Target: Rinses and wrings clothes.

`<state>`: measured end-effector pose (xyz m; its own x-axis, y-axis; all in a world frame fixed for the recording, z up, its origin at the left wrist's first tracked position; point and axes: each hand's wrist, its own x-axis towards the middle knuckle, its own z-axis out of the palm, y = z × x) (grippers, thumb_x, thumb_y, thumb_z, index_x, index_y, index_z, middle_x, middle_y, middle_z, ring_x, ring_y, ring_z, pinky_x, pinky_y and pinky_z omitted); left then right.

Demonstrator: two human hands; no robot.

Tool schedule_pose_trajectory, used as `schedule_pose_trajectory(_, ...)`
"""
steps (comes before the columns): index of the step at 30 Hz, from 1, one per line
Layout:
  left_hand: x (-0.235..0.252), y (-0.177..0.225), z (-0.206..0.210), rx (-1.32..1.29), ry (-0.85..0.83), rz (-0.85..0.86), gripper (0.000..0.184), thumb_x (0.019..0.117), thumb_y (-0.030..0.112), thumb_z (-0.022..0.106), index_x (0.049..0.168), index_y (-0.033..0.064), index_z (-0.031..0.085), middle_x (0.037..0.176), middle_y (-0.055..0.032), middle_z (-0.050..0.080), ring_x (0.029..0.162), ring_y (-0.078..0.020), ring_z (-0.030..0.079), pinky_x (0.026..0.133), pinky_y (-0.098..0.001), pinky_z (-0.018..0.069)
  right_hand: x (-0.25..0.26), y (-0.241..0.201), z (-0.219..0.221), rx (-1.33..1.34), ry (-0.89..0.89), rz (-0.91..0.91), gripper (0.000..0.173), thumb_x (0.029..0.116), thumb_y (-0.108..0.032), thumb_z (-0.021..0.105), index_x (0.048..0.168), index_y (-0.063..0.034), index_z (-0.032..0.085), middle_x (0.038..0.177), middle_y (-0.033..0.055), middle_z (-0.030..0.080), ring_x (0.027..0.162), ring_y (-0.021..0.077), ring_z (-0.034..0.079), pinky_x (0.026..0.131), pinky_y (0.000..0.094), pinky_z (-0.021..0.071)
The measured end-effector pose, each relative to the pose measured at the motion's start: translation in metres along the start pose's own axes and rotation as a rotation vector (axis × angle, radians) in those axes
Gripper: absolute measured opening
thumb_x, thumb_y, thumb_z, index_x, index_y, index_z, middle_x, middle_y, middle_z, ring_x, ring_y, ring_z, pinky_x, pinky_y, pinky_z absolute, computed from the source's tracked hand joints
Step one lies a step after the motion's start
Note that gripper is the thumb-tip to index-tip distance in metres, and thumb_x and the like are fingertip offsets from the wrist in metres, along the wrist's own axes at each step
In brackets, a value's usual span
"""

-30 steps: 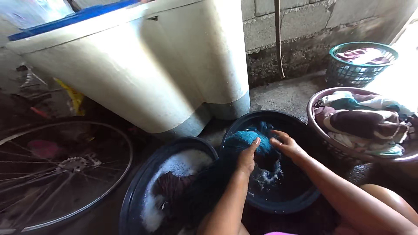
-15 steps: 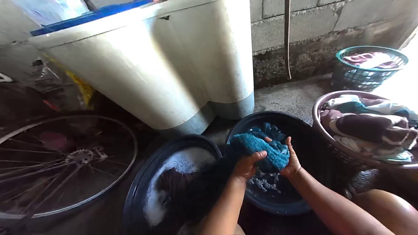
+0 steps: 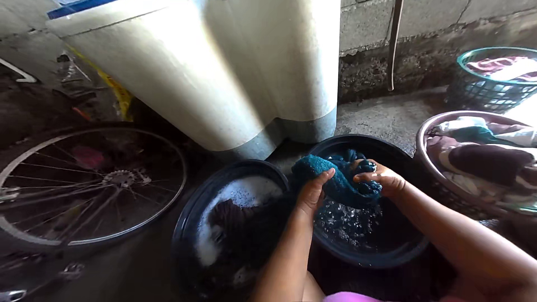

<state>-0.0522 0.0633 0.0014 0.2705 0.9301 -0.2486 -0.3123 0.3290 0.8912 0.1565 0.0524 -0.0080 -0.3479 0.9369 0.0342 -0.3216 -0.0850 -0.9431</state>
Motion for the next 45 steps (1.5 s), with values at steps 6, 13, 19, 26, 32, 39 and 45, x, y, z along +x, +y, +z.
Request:
schedule_pose_trajectory(6,0.005,0.003,0.011,-0.007,-0.006,-0.085,0.026,0.1072,0.019,0.049,0.116,-0.0021,0.063,0.100,-0.0091,0.070,0.092,-0.0155,0.068,0.086,-0.0346,0.0578,-0.002,-0.037,0.019,-0.649,-0.107,-0.138,0.014,0.0813,-0.006,0.074,0.093,-0.0028,0.068,0.086,-0.0060,0.066,0.082,-0.0061,0.059,0.078,0.0145,0.0499)
schedule_pose_trajectory(13,0.016,0.003,0.016,0.172,0.111,-0.113,0.027,0.1025,0.020,0.062,0.109,-0.0052,0.067,0.096,-0.0126,0.072,0.089,-0.0182,0.070,0.084,-0.0371,0.0583,-0.006,-0.032,0.038,-1.211,-0.305,-0.393,0.023,0.0775,-0.022,0.076,0.089,-0.0028,0.071,0.088,0.0175,0.071,0.084,0.0349,0.071,0.070,0.0573,0.0544)
schedule_pose_trajectory(19,0.014,0.011,0.018,0.504,0.096,-0.152,0.034,0.0995,0.031,0.068,0.103,-0.0033,0.069,0.095,-0.0109,0.072,0.088,-0.0146,0.069,0.085,-0.0357,0.0568,-0.013,-0.024,0.066,-1.574,-0.448,-0.427,0.019,0.0696,-0.006,0.078,0.087,-0.0056,0.069,0.088,0.0185,0.070,0.084,0.0414,0.069,0.064,0.0594,0.0528)
schedule_pose_trajectory(26,0.008,0.019,0.019,0.863,0.018,-0.168,0.044,0.1003,0.036,0.066,0.113,-0.0059,0.068,0.113,-0.0186,0.069,0.108,-0.0212,0.065,0.099,-0.0417,0.0499,-0.007,-0.026,0.119,-1.835,-0.736,0.092,0.017,0.0944,0.003,0.056,0.108,0.0022,0.067,0.109,0.0272,0.065,0.107,0.0486,0.062,0.083,0.0629,0.0505)
schedule_pose_trajectory(32,0.000,0.029,0.009,1.226,-0.018,-0.089,0.054,0.1040,0.041,0.057,0.121,-0.0087,0.066,0.130,-0.0263,0.064,0.130,-0.0330,0.058,0.111,-0.0497,0.0426,-0.010,0.003,0.122,-1.836,-0.663,0.077,0.026,0.0929,0.009,0.056,0.116,0.0033,0.067,0.121,0.0315,0.062,0.115,0.0531,0.057,0.091,0.0669,0.0471)
schedule_pose_trajectory(39,-0.035,0.068,-0.044,1.318,0.291,0.223,0.043,0.0967,0.035,0.067,0.121,-0.0003,0.070,0.121,-0.0209,0.070,0.121,-0.0323,0.065,0.103,-0.0541,0.0492,-0.057,0.070,0.059,-1.519,-0.096,-0.451,0.060,0.0759,-0.016,0.083,0.134,-0.0204,0.070,0.157,0.0243,0.045,0.146,0.0573,0.032,0.114,0.0712,0.0346)
schedule_pose_trajectory(45,-0.058,0.109,-0.100,1.483,0.658,0.034,0.052,0.0981,0.043,0.064,0.128,0.0014,0.066,0.129,-0.0248,0.066,0.124,-0.0419,0.061,0.100,-0.0657,0.0469,-0.108,0.085,0.004,-1.557,-0.249,0.287,0.042,0.0907,-0.012,0.073,0.132,-0.0124,0.070,0.150,0.0229,0.053,0.145,0.0482,0.040,0.113,0.0656,0.0383)
